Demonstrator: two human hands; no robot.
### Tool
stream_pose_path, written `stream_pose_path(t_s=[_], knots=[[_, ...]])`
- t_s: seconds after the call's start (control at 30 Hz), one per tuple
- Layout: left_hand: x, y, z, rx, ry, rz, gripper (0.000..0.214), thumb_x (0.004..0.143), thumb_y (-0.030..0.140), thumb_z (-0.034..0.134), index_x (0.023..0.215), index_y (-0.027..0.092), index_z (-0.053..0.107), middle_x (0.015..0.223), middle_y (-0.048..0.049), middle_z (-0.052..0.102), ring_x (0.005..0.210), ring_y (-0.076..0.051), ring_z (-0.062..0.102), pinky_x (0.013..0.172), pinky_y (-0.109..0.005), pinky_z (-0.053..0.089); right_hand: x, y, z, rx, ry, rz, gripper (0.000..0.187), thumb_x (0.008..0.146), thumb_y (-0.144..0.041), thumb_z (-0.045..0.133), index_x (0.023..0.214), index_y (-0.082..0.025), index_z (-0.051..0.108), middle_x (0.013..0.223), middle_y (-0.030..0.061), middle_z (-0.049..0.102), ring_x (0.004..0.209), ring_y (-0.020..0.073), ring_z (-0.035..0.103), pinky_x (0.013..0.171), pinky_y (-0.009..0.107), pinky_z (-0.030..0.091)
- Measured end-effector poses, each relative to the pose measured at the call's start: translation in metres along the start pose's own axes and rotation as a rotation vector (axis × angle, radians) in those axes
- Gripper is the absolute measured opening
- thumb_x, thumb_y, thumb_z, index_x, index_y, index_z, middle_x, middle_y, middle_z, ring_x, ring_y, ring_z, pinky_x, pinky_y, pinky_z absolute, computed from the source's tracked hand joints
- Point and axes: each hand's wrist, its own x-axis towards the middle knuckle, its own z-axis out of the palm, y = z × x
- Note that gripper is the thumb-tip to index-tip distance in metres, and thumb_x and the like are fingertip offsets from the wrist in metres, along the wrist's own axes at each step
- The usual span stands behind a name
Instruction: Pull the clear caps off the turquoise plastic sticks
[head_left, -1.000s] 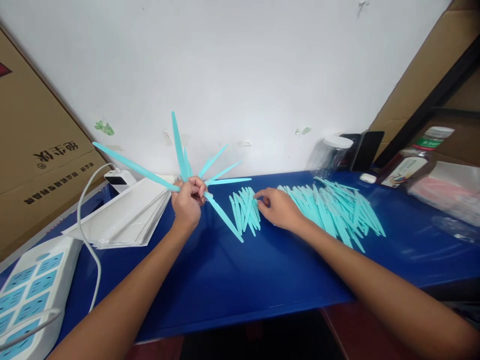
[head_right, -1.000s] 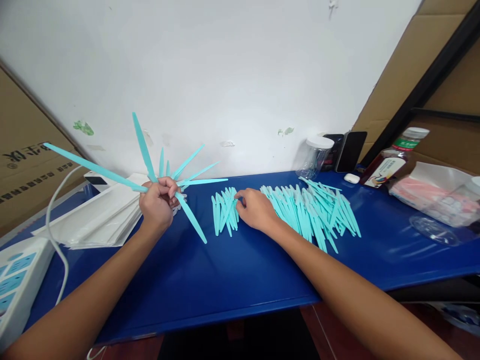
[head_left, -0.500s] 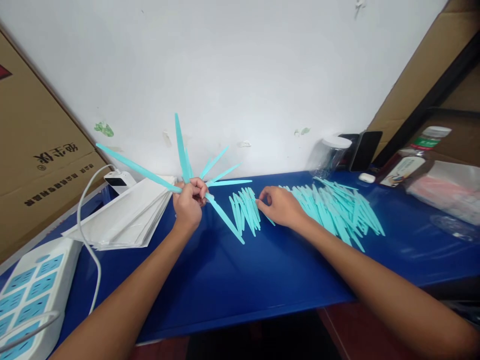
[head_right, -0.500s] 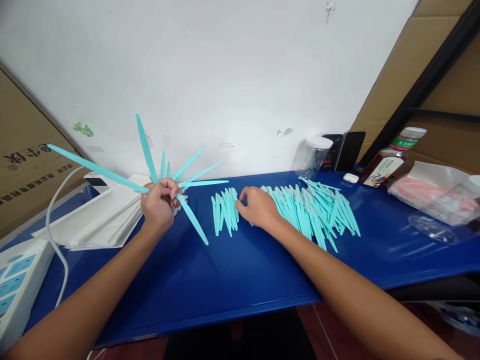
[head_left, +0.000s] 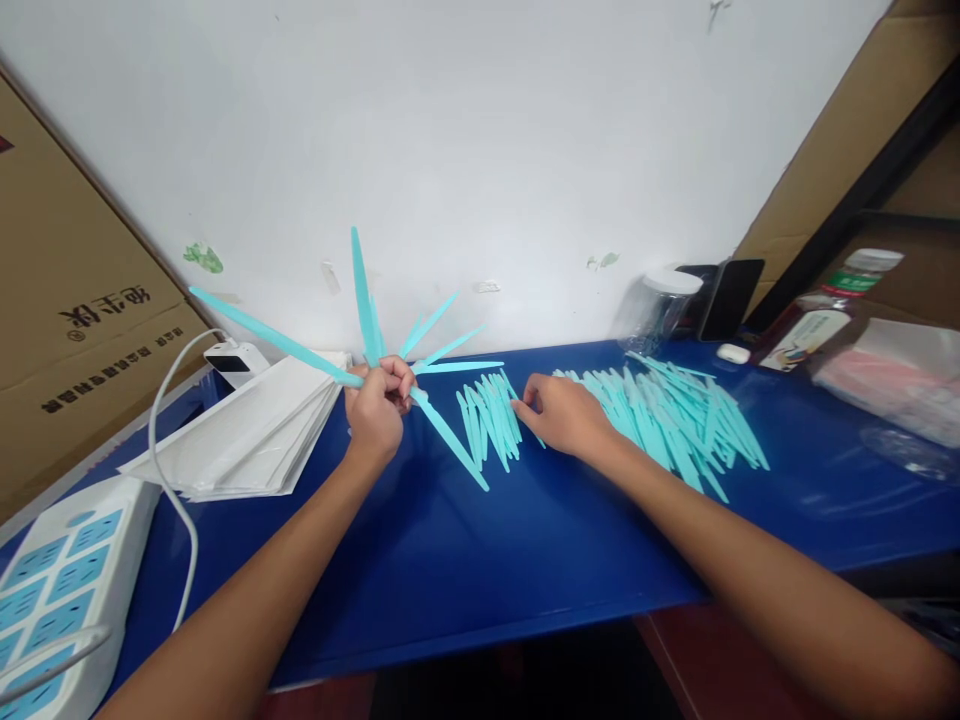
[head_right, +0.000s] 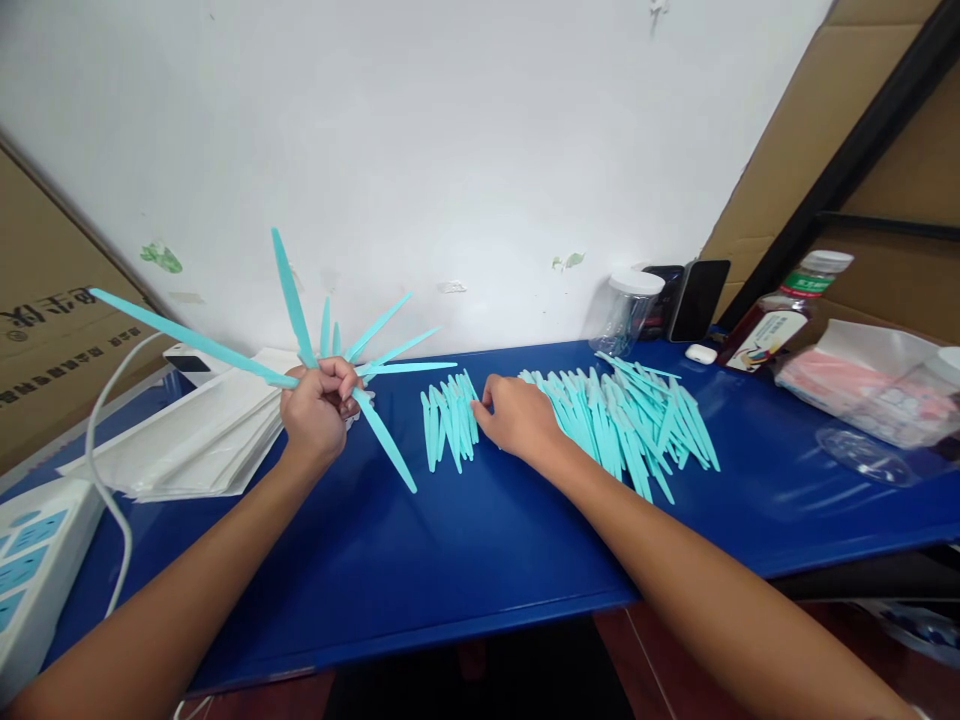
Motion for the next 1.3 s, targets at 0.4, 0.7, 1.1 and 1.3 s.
stream_pose_path(t_s=[0.4,0.7,1.1,1.3], knots=[[-0.001,-0.004,0.001,-0.001,-0.024,-0.018,0.021,0.065,0.021,0.051,0.045,0.018,0.048,0.048,-0.0011,0.041,0.042,-0.010,0.036,0.041,-0.023,0.020,0.004,0.002,-0.011,0.172,0.086,-0.013,0.026,0.098,-0.038,0.061,0.079,-0.021,0.068,0.068,0.0023,0.068,0.066,0.0186,0.060,0.063,0.030,0.034],[-0.008,-0.005,0.006,0.033,-0.132,-0.101,0.018,0.063,0.023,0.050,0.045,0.019,0.049,0.048,-0.0020,0.043,0.043,-0.011,0.035,0.041,-0.024,0.020,0.001,-0.008,-0.016,0.839,0.030,-0.169,0.053,0.105,-0.065,0.042,0.100,-0.019,0.066,0.084,0.0037,0.067,0.067,0.0159,0.059,0.061,0.028,0.043],[-0.013,-0.006,0.011,0.038,-0.214,-0.156,0.019,0.062,0.023,0.049,0.044,0.020,0.051,0.045,-0.0020,0.041,0.042,-0.012,0.033,0.042,-0.027,0.020,-0.009,-0.013,-0.020,0.382,0.500,-0.468,0.025,0.097,-0.047,0.069,0.092,-0.023,0.072,0.105,0.0092,0.056,0.106,0.0263,0.055,0.098,0.045,0.046],[-0.018,-0.003,0.014,0.099,-0.156,-0.089,0.020,0.064,0.024,0.049,0.044,0.020,0.050,0.045,-0.0021,0.041,0.044,-0.013,0.036,0.043,-0.027,0.023,-0.029,-0.031,-0.022,0.562,0.283,-0.506,0.029,0.099,-0.046,0.065,0.082,-0.023,0.064,0.078,0.0037,0.058,0.077,0.0201,0.055,0.075,0.036,0.047]])
